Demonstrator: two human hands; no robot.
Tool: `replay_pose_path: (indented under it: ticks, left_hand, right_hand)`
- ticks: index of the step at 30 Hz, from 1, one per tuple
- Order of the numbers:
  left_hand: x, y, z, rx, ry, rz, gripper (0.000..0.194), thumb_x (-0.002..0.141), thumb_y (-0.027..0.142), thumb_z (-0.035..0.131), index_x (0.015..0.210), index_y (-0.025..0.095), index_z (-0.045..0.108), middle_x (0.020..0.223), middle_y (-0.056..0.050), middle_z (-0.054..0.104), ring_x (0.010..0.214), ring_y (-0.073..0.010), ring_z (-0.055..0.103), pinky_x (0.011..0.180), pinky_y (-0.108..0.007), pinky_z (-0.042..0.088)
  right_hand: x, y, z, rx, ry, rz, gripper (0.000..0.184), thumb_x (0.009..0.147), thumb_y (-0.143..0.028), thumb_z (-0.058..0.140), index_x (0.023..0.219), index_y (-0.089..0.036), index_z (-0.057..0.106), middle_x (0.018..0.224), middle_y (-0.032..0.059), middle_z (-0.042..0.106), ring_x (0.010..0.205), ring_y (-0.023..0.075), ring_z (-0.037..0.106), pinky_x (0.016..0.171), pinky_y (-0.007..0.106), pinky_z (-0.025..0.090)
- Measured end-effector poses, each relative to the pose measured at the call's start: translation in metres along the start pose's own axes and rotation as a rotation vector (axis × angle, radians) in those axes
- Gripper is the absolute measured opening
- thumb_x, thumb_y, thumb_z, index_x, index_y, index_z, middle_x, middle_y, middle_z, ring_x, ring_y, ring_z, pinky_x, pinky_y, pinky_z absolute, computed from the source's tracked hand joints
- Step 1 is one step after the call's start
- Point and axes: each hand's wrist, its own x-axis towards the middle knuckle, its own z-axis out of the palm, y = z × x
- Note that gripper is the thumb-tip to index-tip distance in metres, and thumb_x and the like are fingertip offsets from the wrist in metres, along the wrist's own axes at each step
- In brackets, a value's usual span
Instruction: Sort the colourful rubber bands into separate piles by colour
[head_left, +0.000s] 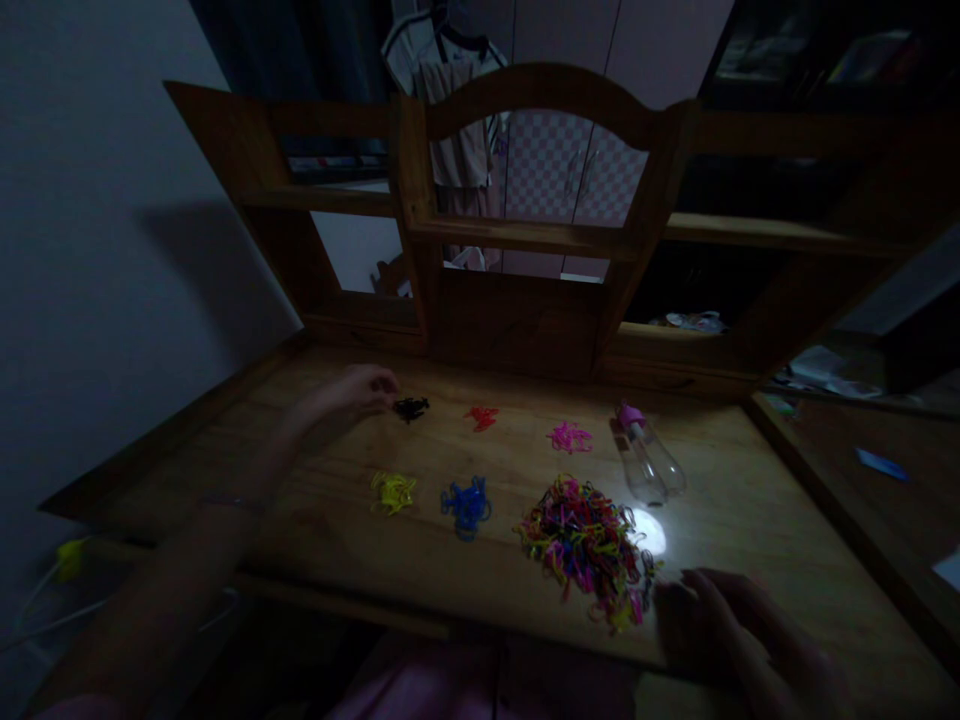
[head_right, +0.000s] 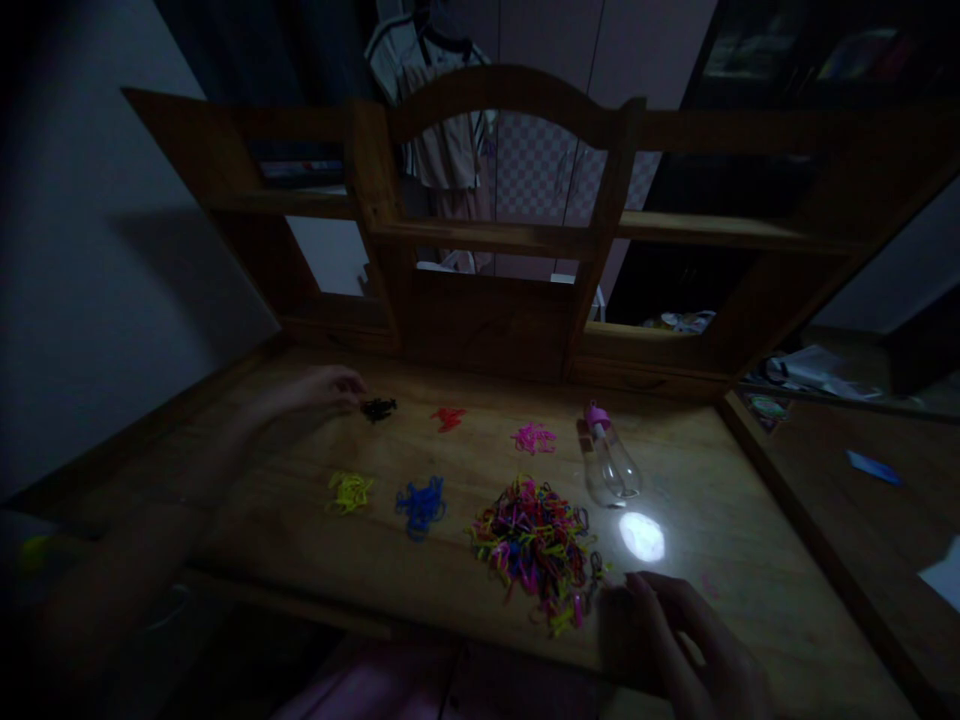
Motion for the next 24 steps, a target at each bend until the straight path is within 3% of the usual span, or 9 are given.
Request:
replay_pose_path:
  ticks: [3, 7, 10, 12, 14, 17, 20, 24]
  left_hand:
    - [0.001, -0.011, 0.012, 0.016, -0.05, -0.009, 0.02, 0.068, 0.031, 0.063, 0.082, 0.018, 0.067, 0.08, -0.003, 0.067, 0.076, -0.0196, 0.06, 0.064, -0.025, 0.042]
    - [-0.001, -0.002, 0.013, 0.077, 0.047, -0.026, 0.011, 0.071, 0.027, 0.057, 0.075, 0.018, 0.061, 0.076, -0.003, 0.06, 0.074, -0.0199, 0.055, 0.064, -0.027, 0.038]
    - [0.0, 0.032, 0.007, 0.118, 0.153, 0.031, 0.009, 0.077, 0.025, 0.053, 0.081, 0.019, 0.059, 0.084, -0.004, 0.059, 0.08, -0.0203, 0.054, 0.069, -0.029, 0.036]
    - [0.003, 0.068, 0.01, 0.115, 0.197, 0.158, 0.009, 0.08, 0.024, 0.052, 0.083, 0.02, 0.059, 0.086, -0.004, 0.06, 0.081, -0.0199, 0.055, 0.071, -0.029, 0.037]
    - [0.007, 0.106, 0.021, 0.024, 0.111, 0.309, 0.011, 0.083, 0.023, 0.052, 0.087, 0.02, 0.061, 0.089, -0.004, 0.062, 0.084, -0.0192, 0.057, 0.074, -0.028, 0.039]
    - [0.012, 0.151, 0.048, -0.06, 0.019, 0.409, 0.013, 0.084, 0.022, 0.051, 0.09, 0.019, 0.063, 0.088, -0.003, 0.062, 0.082, -0.0185, 0.057, 0.071, -0.028, 0.04]
    - [0.018, 0.167, 0.067, -0.035, 0.041, 0.443, 0.012, 0.085, 0.022, 0.054, 0.091, 0.019, 0.063, 0.091, -0.005, 0.061, 0.085, -0.0197, 0.056, 0.074, -0.03, 0.041]
    - [0.02, 0.173, 0.07, -0.004, 0.099, 0.478, 0.013, 0.088, 0.027, 0.055, 0.096, 0.018, 0.062, 0.097, -0.006, 0.059, 0.092, -0.0206, 0.055, 0.079, -0.032, 0.042]
  right_hand:
    - [-0.001, 0.0, 0.001, -0.002, 0.007, -0.01, 0.036, 0.085, -0.053, 0.055, 0.099, -0.024, 0.071, 0.103, 0.0037, 0.072, 0.091, 0.0228, 0.07, 0.067, 0.016, 0.057]
    - [-0.004, -0.004, 0.002, 0.015, -0.008, 0.003, 0.036, 0.087, -0.053, 0.054, 0.103, -0.025, 0.069, 0.106, 0.0032, 0.071, 0.094, 0.0229, 0.069, 0.072, 0.017, 0.057]
    - [-0.005, -0.009, 0.002, 0.02, -0.025, 0.016, 0.035, 0.088, -0.053, 0.054, 0.1, -0.025, 0.069, 0.104, 0.0027, 0.071, 0.094, 0.0228, 0.069, 0.074, 0.018, 0.057]
    - [-0.005, -0.012, 0.003, 0.032, -0.03, 0.021, 0.034, 0.089, -0.053, 0.053, 0.101, -0.025, 0.068, 0.107, 0.0026, 0.07, 0.096, 0.0223, 0.068, 0.075, 0.018, 0.057]
    - [-0.005, -0.013, 0.004, 0.041, -0.029, 0.021, 0.033, 0.089, -0.053, 0.053, 0.102, -0.025, 0.068, 0.108, 0.0026, 0.069, 0.096, 0.0216, 0.068, 0.075, 0.017, 0.056]
    - [-0.005, -0.01, 0.006, 0.059, -0.03, 0.013, 0.034, 0.088, -0.053, 0.057, 0.101, -0.024, 0.068, 0.104, 0.0035, 0.071, 0.09, 0.021, 0.069, 0.069, 0.016, 0.057]
    - [-0.006, -0.008, 0.008, 0.089, -0.024, 0.006, 0.033, 0.087, -0.052, 0.057, 0.1, -0.024, 0.069, 0.102, 0.004, 0.071, 0.088, 0.0206, 0.07, 0.069, 0.017, 0.057]
    - [-0.005, -0.012, 0.009, 0.12, -0.022, -0.003, 0.03, 0.088, -0.049, 0.058, 0.098, -0.023, 0.069, 0.101, 0.0042, 0.071, 0.091, 0.0204, 0.069, 0.072, 0.017, 0.057]
